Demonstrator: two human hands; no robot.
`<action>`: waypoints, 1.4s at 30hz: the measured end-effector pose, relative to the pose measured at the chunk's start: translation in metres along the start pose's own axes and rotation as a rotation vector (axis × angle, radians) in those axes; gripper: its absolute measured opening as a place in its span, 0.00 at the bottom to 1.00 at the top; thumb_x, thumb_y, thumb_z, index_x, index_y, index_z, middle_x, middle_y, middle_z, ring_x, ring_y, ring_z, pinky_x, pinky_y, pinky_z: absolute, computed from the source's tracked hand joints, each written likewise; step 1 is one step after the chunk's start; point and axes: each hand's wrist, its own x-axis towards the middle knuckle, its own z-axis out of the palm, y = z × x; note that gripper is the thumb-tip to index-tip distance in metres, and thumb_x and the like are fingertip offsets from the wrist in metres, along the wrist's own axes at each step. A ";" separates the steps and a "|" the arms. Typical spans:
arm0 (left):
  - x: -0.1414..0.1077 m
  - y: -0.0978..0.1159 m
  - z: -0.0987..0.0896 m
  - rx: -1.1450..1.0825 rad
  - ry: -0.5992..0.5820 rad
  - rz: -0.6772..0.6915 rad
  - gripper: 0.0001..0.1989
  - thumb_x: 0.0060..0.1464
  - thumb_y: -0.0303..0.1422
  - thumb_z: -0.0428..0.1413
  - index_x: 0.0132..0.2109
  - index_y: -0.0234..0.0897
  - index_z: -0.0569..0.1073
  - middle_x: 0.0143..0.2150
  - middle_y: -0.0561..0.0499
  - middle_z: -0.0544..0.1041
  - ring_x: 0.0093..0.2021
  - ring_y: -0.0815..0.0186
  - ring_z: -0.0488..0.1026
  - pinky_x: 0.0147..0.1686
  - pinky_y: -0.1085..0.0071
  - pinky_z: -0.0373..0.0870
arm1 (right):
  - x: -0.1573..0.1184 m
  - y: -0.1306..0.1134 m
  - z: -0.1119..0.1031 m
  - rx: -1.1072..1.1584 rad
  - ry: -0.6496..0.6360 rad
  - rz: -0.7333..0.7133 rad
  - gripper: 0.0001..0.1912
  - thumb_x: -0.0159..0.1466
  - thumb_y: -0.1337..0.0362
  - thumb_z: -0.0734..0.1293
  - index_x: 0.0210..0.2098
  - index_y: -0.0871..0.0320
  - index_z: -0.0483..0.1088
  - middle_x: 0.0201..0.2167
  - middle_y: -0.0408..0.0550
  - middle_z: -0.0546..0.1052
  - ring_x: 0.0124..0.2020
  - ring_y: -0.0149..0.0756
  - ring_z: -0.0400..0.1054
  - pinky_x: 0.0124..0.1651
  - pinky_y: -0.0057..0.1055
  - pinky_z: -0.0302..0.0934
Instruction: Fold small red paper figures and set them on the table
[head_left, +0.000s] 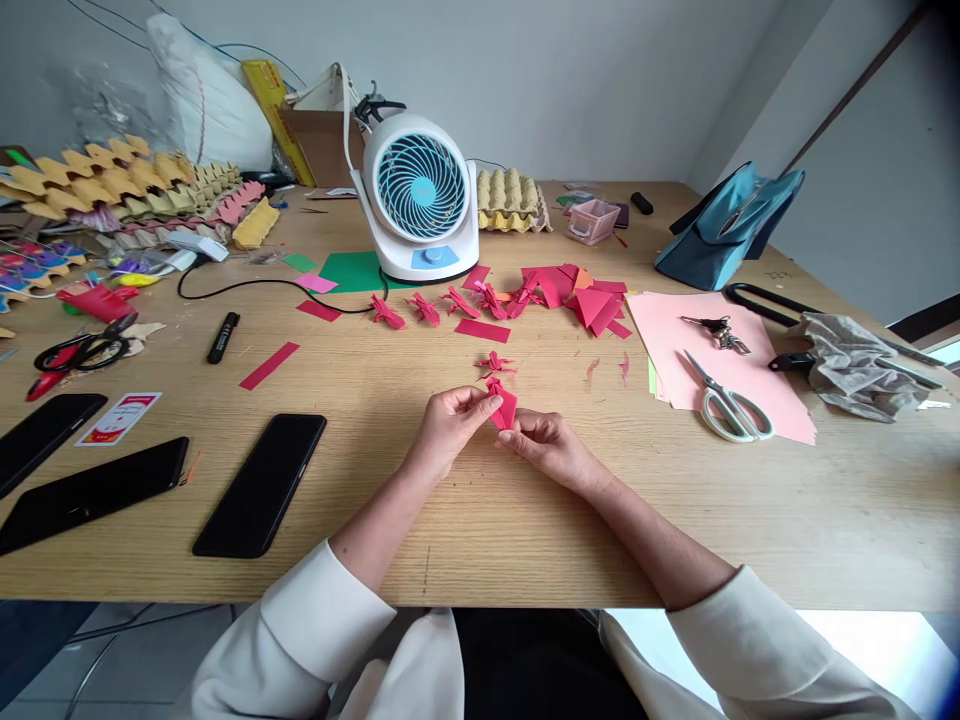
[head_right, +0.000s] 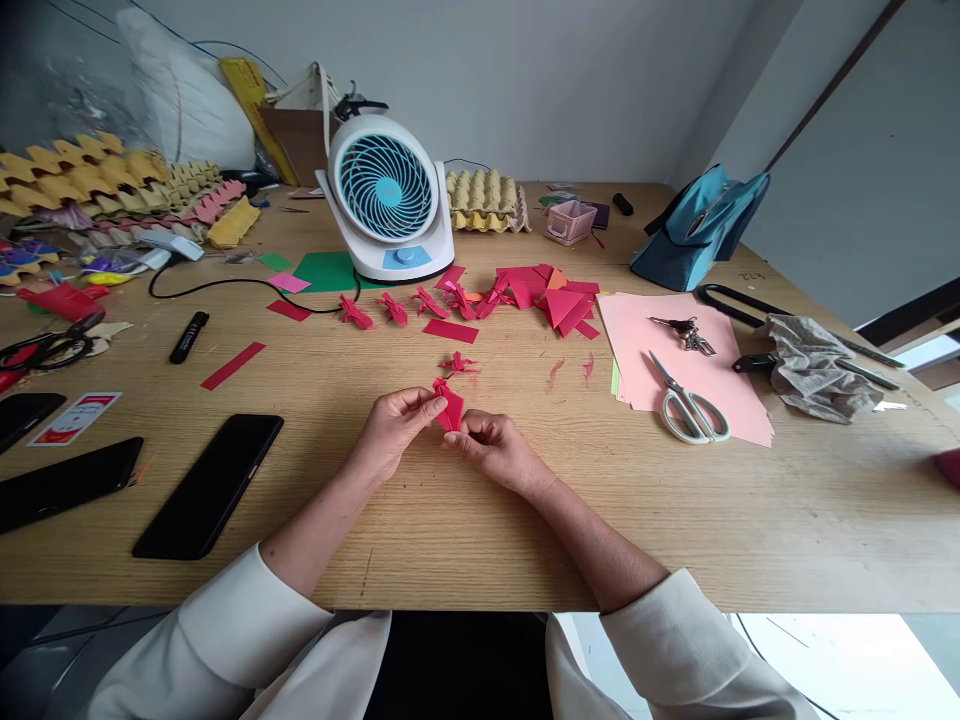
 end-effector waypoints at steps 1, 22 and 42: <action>0.000 0.001 0.000 -0.029 -0.017 -0.027 0.17 0.46 0.45 0.66 0.30 0.34 0.78 0.26 0.52 0.75 0.25 0.72 0.63 0.29 0.73 0.60 | 0.000 0.001 -0.001 0.008 0.007 0.002 0.23 0.64 0.45 0.67 0.28 0.60 0.74 0.26 0.43 0.67 0.28 0.30 0.61 0.33 0.29 0.56; -0.001 -0.008 -0.001 0.251 -0.009 0.186 0.20 0.56 0.45 0.59 0.24 0.37 0.66 0.22 0.56 0.62 0.24 0.71 0.57 0.26 0.72 0.55 | 0.001 -0.006 0.003 0.014 -0.015 0.055 0.24 0.58 0.43 0.71 0.26 0.59 0.68 0.25 0.40 0.64 0.27 0.28 0.55 0.32 0.29 0.51; 0.002 -0.008 0.001 0.234 0.072 0.203 0.22 0.58 0.41 0.55 0.23 0.38 0.56 0.22 0.57 0.52 0.25 0.71 0.50 0.26 0.72 0.49 | -0.001 -0.015 0.002 0.164 -0.087 0.037 0.22 0.57 0.46 0.73 0.23 0.58 0.67 0.24 0.39 0.64 0.26 0.28 0.55 0.32 0.29 0.52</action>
